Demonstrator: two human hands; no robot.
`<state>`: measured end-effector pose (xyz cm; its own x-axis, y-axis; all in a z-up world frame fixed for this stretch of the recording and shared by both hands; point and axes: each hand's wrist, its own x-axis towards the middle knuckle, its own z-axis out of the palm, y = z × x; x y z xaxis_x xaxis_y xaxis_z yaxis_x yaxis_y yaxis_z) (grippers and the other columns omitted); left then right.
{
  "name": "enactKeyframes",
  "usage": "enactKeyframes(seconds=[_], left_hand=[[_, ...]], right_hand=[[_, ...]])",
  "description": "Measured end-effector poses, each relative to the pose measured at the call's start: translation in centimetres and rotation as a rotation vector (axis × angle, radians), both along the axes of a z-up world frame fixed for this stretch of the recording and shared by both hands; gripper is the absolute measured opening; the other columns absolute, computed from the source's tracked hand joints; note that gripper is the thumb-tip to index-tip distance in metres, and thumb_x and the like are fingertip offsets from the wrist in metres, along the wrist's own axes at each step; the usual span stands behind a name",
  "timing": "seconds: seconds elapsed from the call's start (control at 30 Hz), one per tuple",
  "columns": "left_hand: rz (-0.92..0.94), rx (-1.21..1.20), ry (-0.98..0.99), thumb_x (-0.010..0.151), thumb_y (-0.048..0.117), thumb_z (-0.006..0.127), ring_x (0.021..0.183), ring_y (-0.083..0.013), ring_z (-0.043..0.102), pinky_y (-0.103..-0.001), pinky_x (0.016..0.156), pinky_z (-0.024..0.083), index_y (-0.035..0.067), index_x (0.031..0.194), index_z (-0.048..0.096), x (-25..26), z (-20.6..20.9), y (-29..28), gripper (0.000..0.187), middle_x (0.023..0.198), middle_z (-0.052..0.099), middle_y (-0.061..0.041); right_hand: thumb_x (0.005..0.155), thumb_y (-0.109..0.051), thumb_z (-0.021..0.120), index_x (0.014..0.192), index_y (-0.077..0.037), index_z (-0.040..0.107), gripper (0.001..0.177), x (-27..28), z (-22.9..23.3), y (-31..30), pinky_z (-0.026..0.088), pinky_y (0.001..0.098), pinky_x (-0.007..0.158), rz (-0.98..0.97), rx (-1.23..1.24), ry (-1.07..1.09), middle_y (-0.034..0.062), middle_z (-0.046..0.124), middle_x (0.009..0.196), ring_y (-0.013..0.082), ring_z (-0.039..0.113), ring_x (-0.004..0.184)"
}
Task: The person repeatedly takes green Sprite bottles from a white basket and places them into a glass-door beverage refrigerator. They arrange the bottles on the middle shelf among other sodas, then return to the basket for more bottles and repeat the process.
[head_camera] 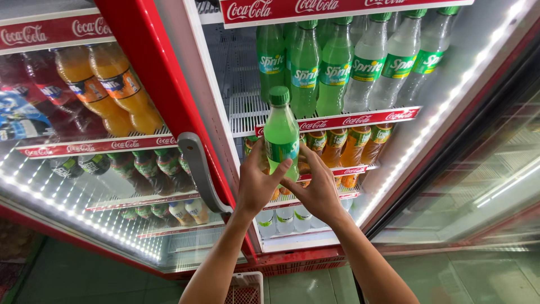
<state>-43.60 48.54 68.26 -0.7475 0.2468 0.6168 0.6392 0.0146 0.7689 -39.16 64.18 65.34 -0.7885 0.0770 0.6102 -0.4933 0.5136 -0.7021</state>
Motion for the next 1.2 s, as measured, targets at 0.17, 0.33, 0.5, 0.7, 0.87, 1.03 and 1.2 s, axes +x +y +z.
enactKeyframes(seconds=[0.17, 0.33, 0.5, 0.7, 0.87, 1.03, 1.2], left_hand=[[0.046, -0.013, -0.107, 0.094, 0.029, 0.072, 0.097, -0.0192, 0.077, -0.034, 0.085, 0.065, -0.001, 0.134, 0.057, -3.5, 2.5, 1.0, 0.052, 0.111, 0.076, -0.014], [0.154, -0.025, -0.086, 0.096, 0.035, 0.071, 0.094, -0.0151, 0.075, -0.031, 0.083, 0.061, -0.002, 0.126, 0.063, -6.4, 3.8, 2.2, 0.048, 0.106, 0.078, -0.011], [0.176, 0.097, -0.050, 0.102, 0.035, 0.065, 0.089, -0.0109, 0.069, -0.028, 0.082, 0.056, -0.001, 0.121, 0.064, -9.5, 4.1, 3.0, 0.041, 0.101, 0.074, -0.007], [0.441, 0.130, -0.136, 0.104, 0.028, 0.058, 0.078, -0.0159, 0.062, -0.035, 0.075, 0.053, 0.000, 0.117, 0.062, -13.2, 4.8, 3.5, 0.032, 0.093, 0.069, -0.010], [0.508, 0.165, 0.024, 0.099, 0.019, 0.061, 0.095, -0.0216, 0.068, -0.038, 0.088, 0.054, -0.001, 0.129, 0.056, -16.2, 5.0, 3.8, 0.037, 0.111, 0.069, -0.013], [0.528, 0.146, 0.060, 0.093, 0.009, 0.063, 0.104, -0.0270, 0.069, -0.040, 0.095, 0.053, -0.003, 0.139, 0.048, -20.4, 4.3, 3.7, 0.050, 0.117, 0.068, -0.017], [0.366, 0.185, 0.066, 0.092, 0.003, 0.059, 0.120, -0.0323, 0.063, -0.042, 0.107, 0.048, -0.003, 0.151, 0.038, -25.2, 2.7, 3.0, 0.062, 0.131, 0.064, -0.022]], right_hand=[[0.089, -0.020, 0.077, 0.149, -0.003, 0.045, 0.070, -2.4, -0.8, 1.1, 0.061, 0.0354, 0.091, 0.150, -0.151, -0.114, 0.0145, 0.064, 0.135, 0.0228, 0.067, 0.120], [0.093, -0.022, 0.072, 0.149, -0.003, 0.045, 0.065, -3.9, -2.8, 3.1, 0.060, 0.0347, 0.092, 0.254, -0.265, -0.181, 0.0114, 0.061, 0.137, 0.0190, 0.069, 0.112], [0.095, -0.018, 0.068, 0.146, -0.003, 0.048, 0.057, -5.2, -4.6, 5.0, 0.060, 0.0330, 0.086, 0.279, -0.353, -0.270, 0.0098, 0.062, 0.136, 0.0166, 0.068, 0.108], [0.096, -0.018, 0.066, 0.144, -0.004, 0.050, 0.052, -6.1, -6.1, 6.8, 0.059, 0.0316, 0.088, 0.312, -0.375, -0.321, 0.0088, 0.062, 0.135, 0.0162, 0.069, 0.108], [0.096, -0.020, 0.066, 0.144, -0.004, 0.049, 0.053, -6.8, -7.7, 7.7, 0.058, 0.0330, 0.091, 0.329, -0.374, -0.362, 0.0088, 0.063, 0.135, 0.0169, 0.069, 0.108], [0.094, -0.022, 0.067, 0.144, -0.005, 0.049, 0.055, -7.1, -8.9, 8.1, 0.058, 0.0354, 0.091, 0.307, -0.407, -0.417, 0.0090, 0.064, 0.135, 0.0188, 0.070, 0.109], [0.094, -0.022, 0.066, 0.144, -0.006, 0.049, 0.056, -6.9, -9.2, 8.7, 0.058, 0.0370, 0.094, 0.289, -0.392, -0.468, 0.0082, 0.065, 0.136, 0.0173, 0.070, 0.112]])
